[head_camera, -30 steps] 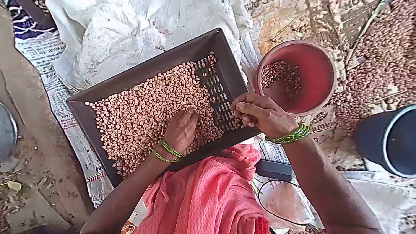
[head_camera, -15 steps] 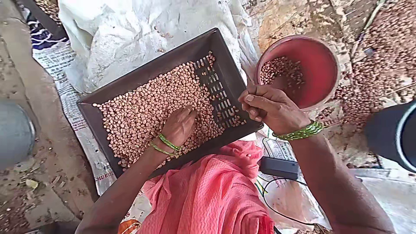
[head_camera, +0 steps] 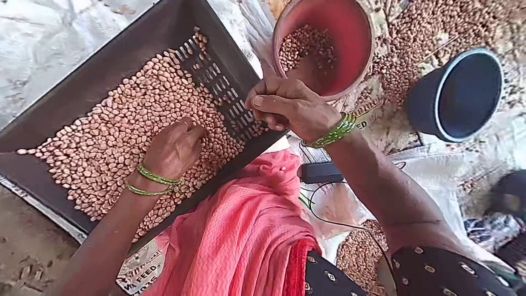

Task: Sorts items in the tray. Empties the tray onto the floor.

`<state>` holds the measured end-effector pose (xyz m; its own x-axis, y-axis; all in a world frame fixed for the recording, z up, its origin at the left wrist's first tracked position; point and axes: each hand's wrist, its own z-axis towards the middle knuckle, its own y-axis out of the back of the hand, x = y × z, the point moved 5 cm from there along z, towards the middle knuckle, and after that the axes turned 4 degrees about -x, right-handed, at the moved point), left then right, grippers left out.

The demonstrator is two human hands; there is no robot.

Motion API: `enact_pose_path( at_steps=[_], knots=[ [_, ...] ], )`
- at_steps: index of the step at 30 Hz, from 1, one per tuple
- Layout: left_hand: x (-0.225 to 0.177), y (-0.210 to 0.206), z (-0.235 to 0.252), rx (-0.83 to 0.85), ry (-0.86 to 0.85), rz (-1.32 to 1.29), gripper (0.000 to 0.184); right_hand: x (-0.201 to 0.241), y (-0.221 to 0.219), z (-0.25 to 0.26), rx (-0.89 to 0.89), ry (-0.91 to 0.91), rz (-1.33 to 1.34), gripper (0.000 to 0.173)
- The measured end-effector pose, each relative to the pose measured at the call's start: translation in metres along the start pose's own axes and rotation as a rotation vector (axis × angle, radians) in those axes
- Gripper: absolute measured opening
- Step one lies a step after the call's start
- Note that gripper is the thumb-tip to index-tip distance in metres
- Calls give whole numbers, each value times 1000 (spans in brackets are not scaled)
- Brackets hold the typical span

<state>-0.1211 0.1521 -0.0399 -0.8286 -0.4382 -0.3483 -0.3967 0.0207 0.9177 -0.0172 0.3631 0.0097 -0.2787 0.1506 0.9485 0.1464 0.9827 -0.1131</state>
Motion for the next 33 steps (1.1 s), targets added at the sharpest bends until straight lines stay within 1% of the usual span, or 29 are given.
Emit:
enact_pose_path(
  at_steps=[1,2,4,6,8,10,12,13,14,17,19,20,21,22,24,25,26,27,28,29,30,31,32,33],
  knots=[
    [2,-1,-1,-3,-5,1,21,2,2,-4,15,-1,-42,18],
    [4,-2,-3,-7,-5,-1,23,6,5,-12,34,0,-138,20],
    [5,-3,-6,-29,-13,-18,24,11,18,-38,74,1,-455,28],
    [4,-4,-6,-45,-10,-19,22,3,31,-68,146,-93,-757,31],
    [3,-6,-5,-40,-8,7,22,-23,34,-93,208,-265,-929,32],
    [3,-8,-3,-45,-13,53,23,-56,24,-101,249,-361,-1083,37],
    [0,-9,-1,-52,1,71,22,-83,7,-98,259,-489,-1119,43],
    [0,-6,0,-78,9,61,21,-91,-1,-93,252,-526,-1084,45],
    [2,-2,-1,-104,27,30,20,-96,-6,-89,243,-516,-1048,44],
    [18,21,-13,-141,195,-155,15,-99,-2,-88,230,-401,-983,41],
    [30,40,-24,-224,273,-249,13,-85,9,-83,288,-435,-984,40],
    [34,47,-30,-266,293,-270,11,-73,13,-79,285,-443,-997,40],
    [38,52,-36,-305,305,-278,11,-56,14,-75,253,-401,-1009,41],
    [41,56,-42,-331,315,-279,11,-37,11,-71,185,-288,-1008,41],
    [44,68,-49,-365,327,-269,12,0,-2,-62,24,48,-1001,43],
    [43,75,-50,-378,324,-258,14,17,-11,-57,-27,180,-989,44],
    [41,82,-50,-396,307,-254,15,31,-18,-52,-55,282,-973,46],
    [36,90,-49,-416,269,-260,17,40,-23,-46,-66,329,-922,49],
    [28,96,-46,-442,216,-291,18,44,-26,-40,-72,318,-811,49],
    [16,102,-43,-465,142,-361,18,41,-29,-32,-78,250,-636,46],
    [2,108,-39,-479,61,-458,21,31,-35,-22,-72,145,-385,45],
    [-12,113,-35,-481,-15,-550,25,18,-42,-14,-34,37,-127,51],
    [-22,116,-32,-479,-66,-609,31,6,-48,-7,14,-68,74,59],
    [-26,114,-31,-477,-83,-609,33,-3,-52,-4,39,-151,214,62]
  ],
)
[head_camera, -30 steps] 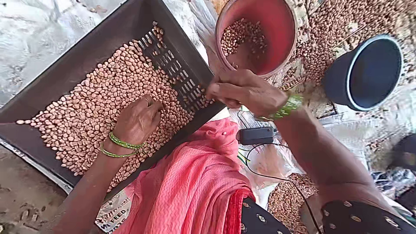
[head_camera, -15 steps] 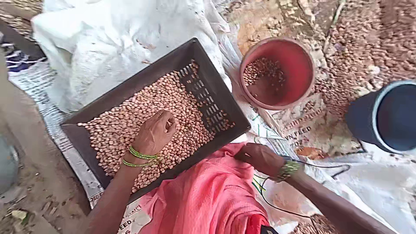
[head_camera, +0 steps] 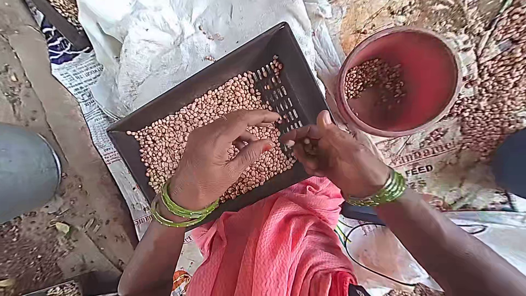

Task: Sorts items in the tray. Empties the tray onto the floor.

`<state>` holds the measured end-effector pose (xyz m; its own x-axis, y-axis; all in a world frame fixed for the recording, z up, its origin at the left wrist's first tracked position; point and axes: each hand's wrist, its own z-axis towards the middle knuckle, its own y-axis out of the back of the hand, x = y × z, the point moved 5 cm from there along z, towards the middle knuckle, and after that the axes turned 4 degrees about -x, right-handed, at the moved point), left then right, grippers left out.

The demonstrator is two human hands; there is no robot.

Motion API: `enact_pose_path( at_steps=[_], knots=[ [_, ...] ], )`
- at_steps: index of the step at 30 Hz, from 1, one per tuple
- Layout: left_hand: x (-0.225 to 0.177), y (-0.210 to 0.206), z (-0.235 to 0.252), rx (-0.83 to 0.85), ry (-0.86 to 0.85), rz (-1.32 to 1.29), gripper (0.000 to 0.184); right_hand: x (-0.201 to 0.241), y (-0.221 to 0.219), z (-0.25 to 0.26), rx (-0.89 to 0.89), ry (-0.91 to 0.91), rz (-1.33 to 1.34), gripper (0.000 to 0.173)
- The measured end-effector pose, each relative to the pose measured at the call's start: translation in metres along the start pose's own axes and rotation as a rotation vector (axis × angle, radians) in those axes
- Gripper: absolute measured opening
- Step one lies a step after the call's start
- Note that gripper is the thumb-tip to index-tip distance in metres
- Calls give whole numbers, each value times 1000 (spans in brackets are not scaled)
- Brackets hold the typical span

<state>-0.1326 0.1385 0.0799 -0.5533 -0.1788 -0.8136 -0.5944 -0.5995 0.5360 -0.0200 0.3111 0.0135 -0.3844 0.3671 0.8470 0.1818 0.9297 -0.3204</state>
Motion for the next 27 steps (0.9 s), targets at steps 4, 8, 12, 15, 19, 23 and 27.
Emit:
enact_pose_path(
  at_steps=[4,8,12,15,19,23,27],
  knots=[
    [34,-11,-29,238,184,346,27,-6,15,-2,-141,-75,176,52],
    [46,-45,-75,772,273,371,25,5,49,-12,-293,16,192,49],
    [37,-97,-43,996,298,477,35,21,67,-15,-339,114,201,53],
    [47,-121,2,813,175,403,45,31,70,-20,-343,202,189,55],
    [65,-72,36,298,83,344,38,42,77,-26,-316,277,118,54],
    [86,-7,29,234,301,510,39,45,88,-21,-316,313,131,55],
    [119,-12,10,420,588,625,71,38,80,-12,-280,304,136,55]
  ],
)
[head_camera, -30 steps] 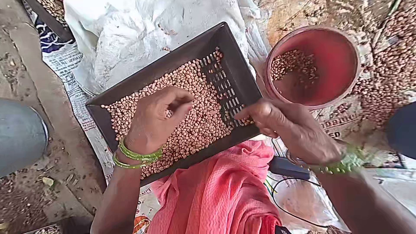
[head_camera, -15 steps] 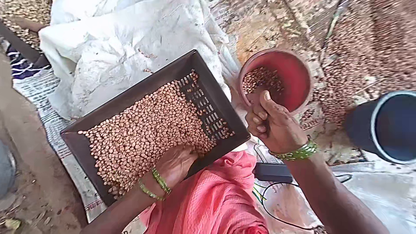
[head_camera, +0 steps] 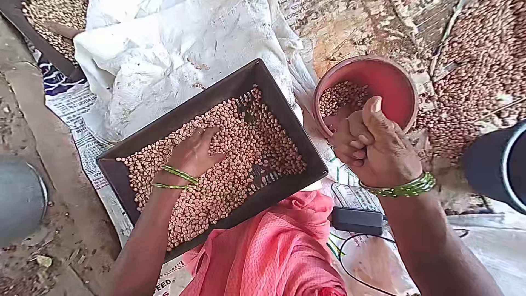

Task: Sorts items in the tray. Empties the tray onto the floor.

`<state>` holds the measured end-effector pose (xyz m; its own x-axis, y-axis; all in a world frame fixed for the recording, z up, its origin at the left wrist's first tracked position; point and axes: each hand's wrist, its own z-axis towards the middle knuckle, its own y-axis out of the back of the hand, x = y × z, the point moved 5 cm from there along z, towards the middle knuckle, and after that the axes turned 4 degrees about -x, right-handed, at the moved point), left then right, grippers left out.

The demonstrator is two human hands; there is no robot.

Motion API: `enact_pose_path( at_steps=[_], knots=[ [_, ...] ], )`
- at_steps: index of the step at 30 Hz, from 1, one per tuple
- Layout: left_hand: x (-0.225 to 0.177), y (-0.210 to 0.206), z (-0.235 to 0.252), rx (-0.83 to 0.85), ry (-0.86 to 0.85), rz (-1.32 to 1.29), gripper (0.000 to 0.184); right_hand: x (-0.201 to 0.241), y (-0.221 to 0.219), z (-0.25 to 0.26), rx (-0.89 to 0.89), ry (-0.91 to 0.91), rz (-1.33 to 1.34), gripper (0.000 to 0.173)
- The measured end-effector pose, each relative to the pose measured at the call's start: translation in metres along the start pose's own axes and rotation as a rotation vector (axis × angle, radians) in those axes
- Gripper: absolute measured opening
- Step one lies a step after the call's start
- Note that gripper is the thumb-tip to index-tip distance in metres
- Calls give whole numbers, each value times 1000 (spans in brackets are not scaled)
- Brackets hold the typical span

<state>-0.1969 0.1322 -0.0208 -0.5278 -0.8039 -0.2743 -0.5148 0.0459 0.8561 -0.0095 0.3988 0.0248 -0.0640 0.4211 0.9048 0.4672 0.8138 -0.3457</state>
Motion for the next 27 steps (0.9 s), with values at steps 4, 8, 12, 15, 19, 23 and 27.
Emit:
enact_pose_path(
  at_steps=[4,8,12,15,19,23,27],
  knots=[
    [-72,-32,-3,98,6,-97,80,-3,-5,-5,18,-21,-21,54],
    [-135,-46,-42,190,-249,-332,71,1,-1,-6,35,0,-62,53],
    [-86,-23,-50,-85,-250,-294,48,-3,5,-1,53,3,-38,53],
    [-23,-3,-22,-189,-141,-201,35,-11,-8,1,65,-38,-67,52],
    [-14,-6,-2,-268,-250,-199,20,-24,-42,6,104,15,-363,42],
    [-20,-22,11,-283,-254,-105,19,-60,-91,28,378,272,-1076,24],
    [-27,-23,10,-300,-293,-5,15,-96,-130,56,681,330,-1573,26]
  ],
)
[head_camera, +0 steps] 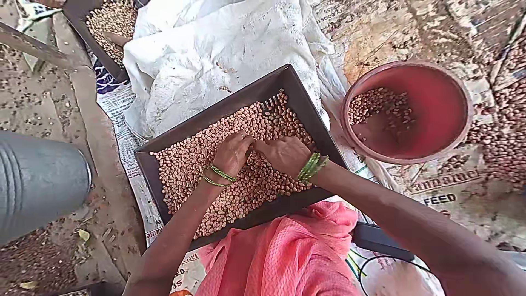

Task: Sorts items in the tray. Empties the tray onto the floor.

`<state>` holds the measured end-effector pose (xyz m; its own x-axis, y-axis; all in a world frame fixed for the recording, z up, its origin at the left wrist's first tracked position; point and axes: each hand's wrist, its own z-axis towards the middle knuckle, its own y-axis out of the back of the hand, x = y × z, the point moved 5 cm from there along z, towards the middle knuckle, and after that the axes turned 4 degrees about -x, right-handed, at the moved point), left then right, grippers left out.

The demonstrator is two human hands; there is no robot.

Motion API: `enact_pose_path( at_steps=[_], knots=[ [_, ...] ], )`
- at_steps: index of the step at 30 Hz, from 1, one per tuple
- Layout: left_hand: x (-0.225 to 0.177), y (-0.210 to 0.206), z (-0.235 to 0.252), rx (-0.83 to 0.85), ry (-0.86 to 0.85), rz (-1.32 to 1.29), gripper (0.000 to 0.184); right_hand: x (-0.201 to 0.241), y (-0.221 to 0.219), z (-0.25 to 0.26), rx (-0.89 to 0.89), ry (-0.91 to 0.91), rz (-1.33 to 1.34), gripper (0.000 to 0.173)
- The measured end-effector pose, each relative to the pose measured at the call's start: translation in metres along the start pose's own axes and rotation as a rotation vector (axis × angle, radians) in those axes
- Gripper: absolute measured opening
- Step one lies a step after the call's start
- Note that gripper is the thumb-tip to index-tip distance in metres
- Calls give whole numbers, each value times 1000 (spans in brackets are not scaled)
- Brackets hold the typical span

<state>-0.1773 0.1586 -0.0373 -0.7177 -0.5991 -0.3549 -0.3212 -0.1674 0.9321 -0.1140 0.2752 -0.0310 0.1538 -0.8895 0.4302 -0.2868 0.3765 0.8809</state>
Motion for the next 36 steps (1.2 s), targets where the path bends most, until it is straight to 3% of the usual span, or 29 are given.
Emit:
enact_pose_path(
  at_steps=[2,5,9,12,14,16,19,22,25,27,30,32,34,35,36],
  knots=[
    [2,-2,0,-19,-5,30,18,3,-6,14,143,-4,-106,35],
    [11,4,-3,-56,63,-2,17,4,-11,16,179,-25,-161,38],
    [25,21,-17,-118,230,-114,24,2,-14,9,152,-68,-155,29],
    [26,27,-27,-143,243,-183,24,2,-11,12,184,-136,-106,24],
    [20,29,-31,-177,202,-268,24,-9,-2,14,154,-236,136,24],
    [7,30,-34,-242,107,-359,34,-20,15,7,21,-299,606,27],
    [-14,38,-31,-433,-66,-432,37,-9,29,-2,-115,-235,1262,16],
    [-21,57,-33,-606,-159,-387,24,12,41,-2,-118,-188,1389,17],
    [-11,73,-58,-613,-163,-277,16,24,43,3,-132,-95,1195,20],
    [13,85,-95,-572,-61,-228,18,21,43,2,-146,-62,1082,24],
    [73,117,-186,-515,269,-15,36,-4,48,-4,-198,-98,800,25],
    [109,140,-255,-434,619,140,45,-15,40,-4,-144,-125,525,27],
    [122,164,-303,-334,1170,127,51,-15,21,4,-40,-135,246,30],
    [128,173,-323,-334,1318,133,56,-13,10,10,-5,-121,105,31],
    [138,177,-348,-378,1227,210,58,-10,3,15,29,-97,-3,30]
  ],
)
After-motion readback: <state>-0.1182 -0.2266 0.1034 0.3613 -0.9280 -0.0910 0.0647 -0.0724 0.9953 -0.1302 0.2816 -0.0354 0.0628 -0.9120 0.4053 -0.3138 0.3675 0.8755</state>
